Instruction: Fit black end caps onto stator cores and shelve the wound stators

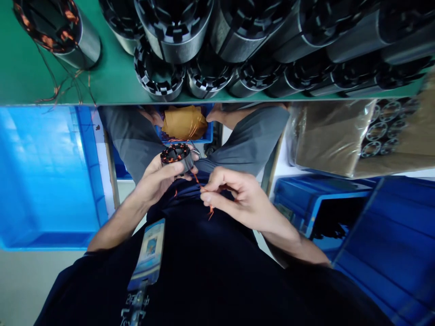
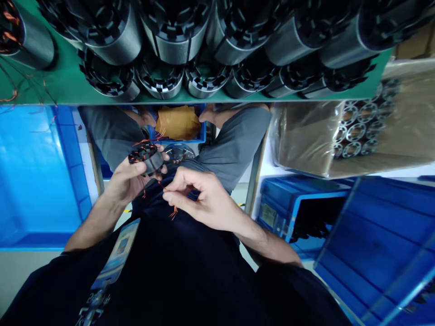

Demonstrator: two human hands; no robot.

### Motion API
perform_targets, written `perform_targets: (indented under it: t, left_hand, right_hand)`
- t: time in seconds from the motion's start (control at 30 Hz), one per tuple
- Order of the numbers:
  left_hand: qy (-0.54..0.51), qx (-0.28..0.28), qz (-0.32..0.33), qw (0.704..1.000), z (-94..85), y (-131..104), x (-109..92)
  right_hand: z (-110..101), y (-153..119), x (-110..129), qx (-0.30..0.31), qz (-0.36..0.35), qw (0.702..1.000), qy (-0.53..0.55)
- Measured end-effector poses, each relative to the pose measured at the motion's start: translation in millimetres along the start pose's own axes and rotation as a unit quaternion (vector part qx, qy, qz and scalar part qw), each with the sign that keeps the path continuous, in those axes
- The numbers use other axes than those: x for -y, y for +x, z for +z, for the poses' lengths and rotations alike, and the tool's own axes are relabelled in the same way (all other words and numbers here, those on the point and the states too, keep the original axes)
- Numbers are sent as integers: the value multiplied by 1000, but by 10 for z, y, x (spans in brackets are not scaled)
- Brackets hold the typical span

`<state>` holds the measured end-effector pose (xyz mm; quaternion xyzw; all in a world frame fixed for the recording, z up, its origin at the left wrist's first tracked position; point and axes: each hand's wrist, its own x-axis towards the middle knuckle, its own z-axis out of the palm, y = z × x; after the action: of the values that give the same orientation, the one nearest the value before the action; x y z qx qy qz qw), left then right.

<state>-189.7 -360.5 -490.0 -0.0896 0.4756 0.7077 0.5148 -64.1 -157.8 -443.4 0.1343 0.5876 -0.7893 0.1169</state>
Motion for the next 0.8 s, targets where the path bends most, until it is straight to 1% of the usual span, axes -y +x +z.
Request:
perform_targets:
  t: [0.07, 0.13, 0.17, 0.23, 0.27, 0.3, 0.33, 0.37, 0.43, 0.47, 0.5, 0.53, 0.6, 0.63, 0.67, 0.73, 0.8]
  left_hand:
    - [-3, 9, 34, 999, 10, 1, 77]
    - [49, -2, 111, 993, 49, 5, 135]
    - [96, -17, 158, 983, 74, 7, 147]
    - [203, -37, 237, 950, 124, 6, 134]
    - [244, -27, 260, 934, 146, 2, 111]
    - [270, -4, 271, 924, 165, -4, 83]
    - [278, 28, 266, 922, 182, -14, 51]
    - [275, 62, 250, 926, 197, -25, 21]
    - [255, 123, 203, 937, 230, -53, -27]
    - [246, 144, 181, 941, 248, -68, -40]
    - [242, 161, 167, 942, 266, -83, -47]
    - [244, 171, 162, 941, 285, -97, -48]
    - [262, 172, 160, 936, 317, -121, -34]
    - [274, 167, 158, 934, 331, -131, -24]
    - [285, 164, 155, 932, 342, -140, -13]
    - [286, 159, 151, 933, 359, -158, 4]
    - [241, 134, 140, 951, 368, -179, 11]
  right_hand:
    - [77, 11, -168, 35, -2, 999, -1]
    - [84, 17, -403, 71, 19, 997, 3]
    - [42, 20, -529, 82, 34, 996, -12]
    - [-141, 26, -738, 80, 67, 991, -84]
    - [-267, 32, -796, 66, 81, 987, -125]
    - [-400, 40, -810, 48, 93, 983, -153]
    - [-526, 54, -777, 29, 105, 982, -155]
    - [-633, 72, -699, 15, 116, 985, -125]
    - [-764, 130, -438, 14, 122, 992, -18]
    - [-786, 168, -279, 32, 116, 992, 27]
    - [-783, 207, -117, 62, 106, 991, 54]
    - [-763, 246, 37, 98, 95, 989, 62]
    - [-696, 301, 296, 166, 82, 982, 38]
    - [-660, 310, 395, 183, 75, 980, 12]
    - [-627, 304, 475, 186, 61, 980, -23]
    - [-572, 253, 579, 155, 2, 979, -131]
    - [-539, 165, 611, 97, -74, 960, -250]
